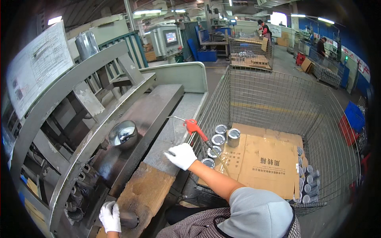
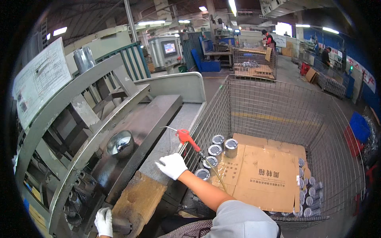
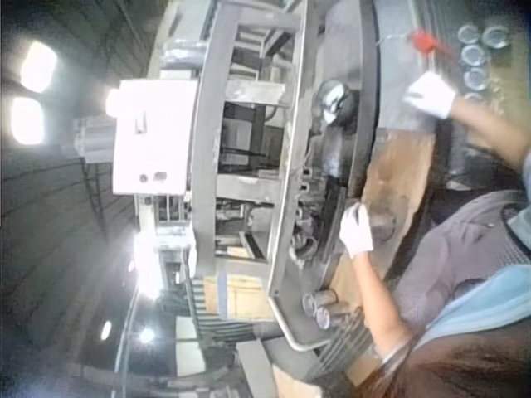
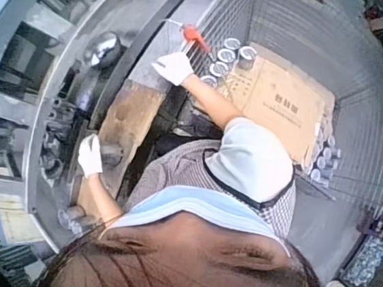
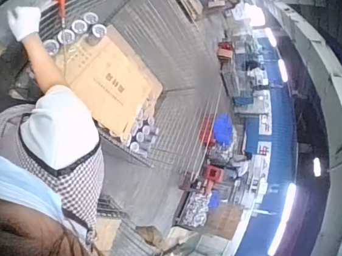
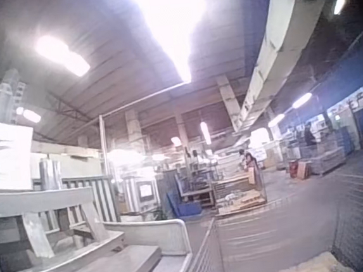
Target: The person cleans cast metal parts with a compressed air gun, then sorts them onto a cardboard sheet inside a metal crate.
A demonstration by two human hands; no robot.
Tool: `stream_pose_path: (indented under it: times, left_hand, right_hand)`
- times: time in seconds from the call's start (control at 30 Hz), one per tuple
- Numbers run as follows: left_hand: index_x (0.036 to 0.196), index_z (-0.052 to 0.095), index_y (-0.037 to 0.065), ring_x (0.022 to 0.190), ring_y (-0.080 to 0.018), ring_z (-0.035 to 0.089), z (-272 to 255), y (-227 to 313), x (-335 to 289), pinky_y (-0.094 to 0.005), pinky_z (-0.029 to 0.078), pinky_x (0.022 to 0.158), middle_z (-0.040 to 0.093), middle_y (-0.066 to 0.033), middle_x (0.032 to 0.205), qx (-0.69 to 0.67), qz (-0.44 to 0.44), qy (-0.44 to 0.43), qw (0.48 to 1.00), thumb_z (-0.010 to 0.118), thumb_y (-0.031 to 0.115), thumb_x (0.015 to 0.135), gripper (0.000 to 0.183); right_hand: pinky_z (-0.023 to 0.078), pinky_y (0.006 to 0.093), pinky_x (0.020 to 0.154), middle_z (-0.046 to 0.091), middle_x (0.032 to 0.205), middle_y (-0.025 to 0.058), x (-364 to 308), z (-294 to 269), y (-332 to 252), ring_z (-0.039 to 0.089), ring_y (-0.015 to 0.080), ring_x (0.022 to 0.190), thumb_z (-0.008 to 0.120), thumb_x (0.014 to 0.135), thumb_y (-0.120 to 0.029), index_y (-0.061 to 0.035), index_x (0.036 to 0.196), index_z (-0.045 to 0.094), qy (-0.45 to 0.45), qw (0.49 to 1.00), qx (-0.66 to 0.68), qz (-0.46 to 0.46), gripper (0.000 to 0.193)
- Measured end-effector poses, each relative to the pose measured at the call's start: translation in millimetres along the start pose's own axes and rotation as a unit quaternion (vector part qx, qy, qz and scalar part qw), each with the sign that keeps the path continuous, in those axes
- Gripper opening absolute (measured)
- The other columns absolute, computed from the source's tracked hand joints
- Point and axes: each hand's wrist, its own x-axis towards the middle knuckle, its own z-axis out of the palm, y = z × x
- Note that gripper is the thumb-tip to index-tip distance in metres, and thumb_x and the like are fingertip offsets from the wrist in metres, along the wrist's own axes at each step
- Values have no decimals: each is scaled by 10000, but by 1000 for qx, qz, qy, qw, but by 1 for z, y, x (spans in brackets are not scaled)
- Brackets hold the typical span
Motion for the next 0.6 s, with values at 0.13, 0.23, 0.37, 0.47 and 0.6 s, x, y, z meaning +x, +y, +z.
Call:
stream_pose_path:
  times: [0.13,0.23,0.37,0.47,0.6]
  left_hand:
    - [987,683,106,1034,-327,606,-2,-7,-8,-454,462,902,660,-113,1050,9,-13,17,1000,648,277,895,197]
    - [928,699,84,971,-349,631,-12,2,-9,-461,491,865,680,-141,1008,-8,-33,19,999,654,332,873,258]
    - [914,728,101,980,-338,639,-9,13,4,-454,491,861,699,-129,999,4,-58,-24,998,624,423,872,340]
    - [937,738,139,1037,-308,624,-12,18,5,-456,469,875,695,-99,1037,32,-84,-54,994,592,475,888,370]
    - [950,738,138,1051,-301,620,-8,13,2,-446,467,884,691,-86,1059,41,-92,-63,993,583,478,898,377]
  right_hand:
    - [483,456,558,624,611,137,1,7,-3,624,344,573,586,913,-395,-108,651,630,-11,1000,17,6,391]
    - [518,466,592,655,656,140,4,9,-13,646,355,607,578,911,-399,-101,687,653,-43,999,13,20,381]
    - [513,477,851,696,924,175,25,-9,-8,668,364,905,581,886,-495,-98,1123,684,-173,982,19,78,474]
    - [470,477,930,648,1127,199,74,6,-20,618,374,1062,607,834,-598,-125,1358,539,-208,977,8,48,709]
    - [437,488,967,601,1227,229,137,49,-47,592,387,1130,597,772,-726,-132,1473,424,-204,972,-49,105,935]
